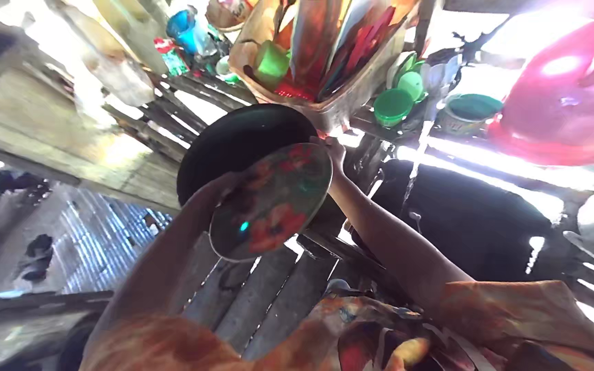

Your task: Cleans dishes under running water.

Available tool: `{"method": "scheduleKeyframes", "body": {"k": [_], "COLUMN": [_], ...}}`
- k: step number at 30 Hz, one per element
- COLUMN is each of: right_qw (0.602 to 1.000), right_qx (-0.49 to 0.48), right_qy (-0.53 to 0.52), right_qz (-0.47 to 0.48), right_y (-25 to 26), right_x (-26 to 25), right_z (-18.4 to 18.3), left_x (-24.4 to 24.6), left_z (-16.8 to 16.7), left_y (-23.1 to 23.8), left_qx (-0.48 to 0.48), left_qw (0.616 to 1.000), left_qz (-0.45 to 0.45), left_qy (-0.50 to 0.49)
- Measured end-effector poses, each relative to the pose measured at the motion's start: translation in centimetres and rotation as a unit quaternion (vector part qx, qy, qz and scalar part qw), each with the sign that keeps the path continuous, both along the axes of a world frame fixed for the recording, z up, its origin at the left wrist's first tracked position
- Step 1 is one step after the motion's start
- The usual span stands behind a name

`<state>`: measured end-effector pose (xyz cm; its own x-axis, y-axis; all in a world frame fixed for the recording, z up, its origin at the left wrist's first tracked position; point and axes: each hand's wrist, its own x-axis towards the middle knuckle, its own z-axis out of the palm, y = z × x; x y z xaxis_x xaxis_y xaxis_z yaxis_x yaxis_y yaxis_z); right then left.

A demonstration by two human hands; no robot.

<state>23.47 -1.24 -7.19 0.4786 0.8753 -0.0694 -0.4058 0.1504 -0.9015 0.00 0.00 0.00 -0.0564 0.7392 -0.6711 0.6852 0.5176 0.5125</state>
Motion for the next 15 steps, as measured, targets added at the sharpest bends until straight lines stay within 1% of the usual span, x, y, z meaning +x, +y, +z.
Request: {"method": "scheduleKeyframes", "body": {"k": [1,2,3,5,7,9,11,13,15], "right_qw": [0.998,0.992,0.985,0.978,0.964,0.943,0.934,0.938,0.946], "right_qx": [-0.016,-0.040,-0.058,-0.075,-0.101,-0.090,-0.027,0.026,0.029], "right_qy": [-0.054,-0.088,-0.083,-0.011,0.043,0.114,0.172,0.190,0.187], "right_qz": [0.032,0.086,0.139,0.193,0.243,0.301,0.312,0.288,0.263], "right_y": [0.3,0.4,0.7,0.4,-0.6,-2.4,-5.5,-9.9,-14.2], "right_x": [1.2,2.5,3.5,5.0,7.1,9.6,12.0,14.5,17.1], "right_z": [0.0,0.1,0.1,-0.1,-0.5,-1.0,-1.0,-0.9,-1.5], "left_x": [-0.9,-1.2,-1.1,-0.3,1.1,3.8,6.7,10.1,13.1], "left_z": [0.0,0.4,1.0,2.6,4.5,6.6,7.1,6.9,6.3], "left_y": [0.7,0.9,0.9,0.6,0.1,-1.6,-3.3,-5.6,-7.9], "left_qx": [0.031,0.074,0.122,0.197,0.231,0.260,0.295,0.312,0.298], "left_qw": [0.999,0.997,0.991,0.979,0.972,0.963,0.951,0.945,0.947], "left_qz": [0.004,0.006,0.013,0.006,-0.033,-0.067,-0.082,-0.099,-0.119], "left_qy": [0.014,0.030,0.043,0.047,0.039,0.033,0.035,0.012,-0.033]}}
